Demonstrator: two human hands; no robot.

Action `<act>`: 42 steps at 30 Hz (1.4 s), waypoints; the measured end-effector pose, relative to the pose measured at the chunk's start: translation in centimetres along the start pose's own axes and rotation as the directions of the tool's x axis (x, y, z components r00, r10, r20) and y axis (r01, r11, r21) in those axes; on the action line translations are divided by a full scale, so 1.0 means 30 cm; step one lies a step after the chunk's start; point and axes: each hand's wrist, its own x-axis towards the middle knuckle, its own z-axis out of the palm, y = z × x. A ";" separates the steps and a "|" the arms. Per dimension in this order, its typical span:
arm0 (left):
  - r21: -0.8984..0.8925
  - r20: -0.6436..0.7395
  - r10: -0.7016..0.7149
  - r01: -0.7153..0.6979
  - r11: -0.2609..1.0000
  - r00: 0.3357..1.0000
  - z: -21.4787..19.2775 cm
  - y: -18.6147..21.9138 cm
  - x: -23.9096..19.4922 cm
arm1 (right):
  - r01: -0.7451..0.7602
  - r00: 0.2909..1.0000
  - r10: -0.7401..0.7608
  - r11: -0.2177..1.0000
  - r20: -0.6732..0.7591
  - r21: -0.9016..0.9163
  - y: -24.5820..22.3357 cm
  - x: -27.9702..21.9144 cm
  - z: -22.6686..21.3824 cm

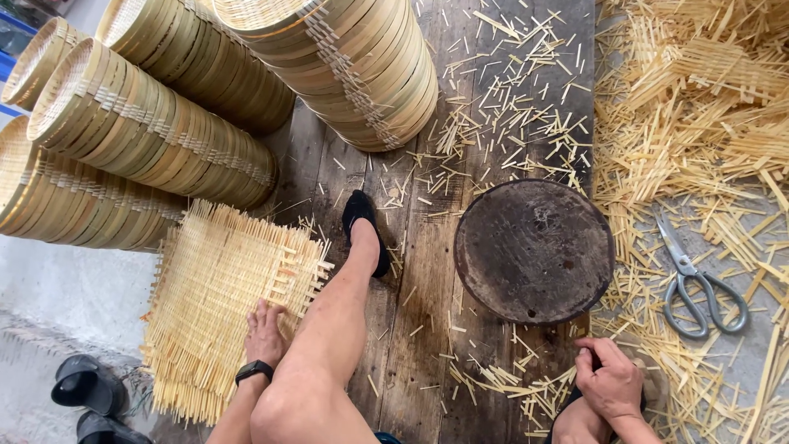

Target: The person sits on the floor of a bamboo craft workshop and uses scissors to trim the excess ends of bamboo strips protruding from a woven mat laid over a round wooden form. They then lift the woven tray, fit a bent bamboo rim ring around its edge, and press the rim into place to finish the tray.

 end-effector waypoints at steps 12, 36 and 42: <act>-0.093 -0.116 0.007 -0.018 0.995 0.993 -0.213 -0.072 -0.124 | 0.058 0.998 -0.057 0.998 -0.030 0.037 0.003 0.002 -0.004; -0.139 -0.001 0.365 -0.362 0.922 0.931 -0.035 -0.112 -0.178 | 0.038 0.999 -0.038 0.995 -0.005 0.097 -0.002 -0.003 -0.017; -0.462 -0.368 -0.169 -0.022 0.887 0.914 -0.166 -0.307 -0.194 | 0.017 1.000 -0.018 0.995 0.005 0.094 -0.012 0.002 -0.021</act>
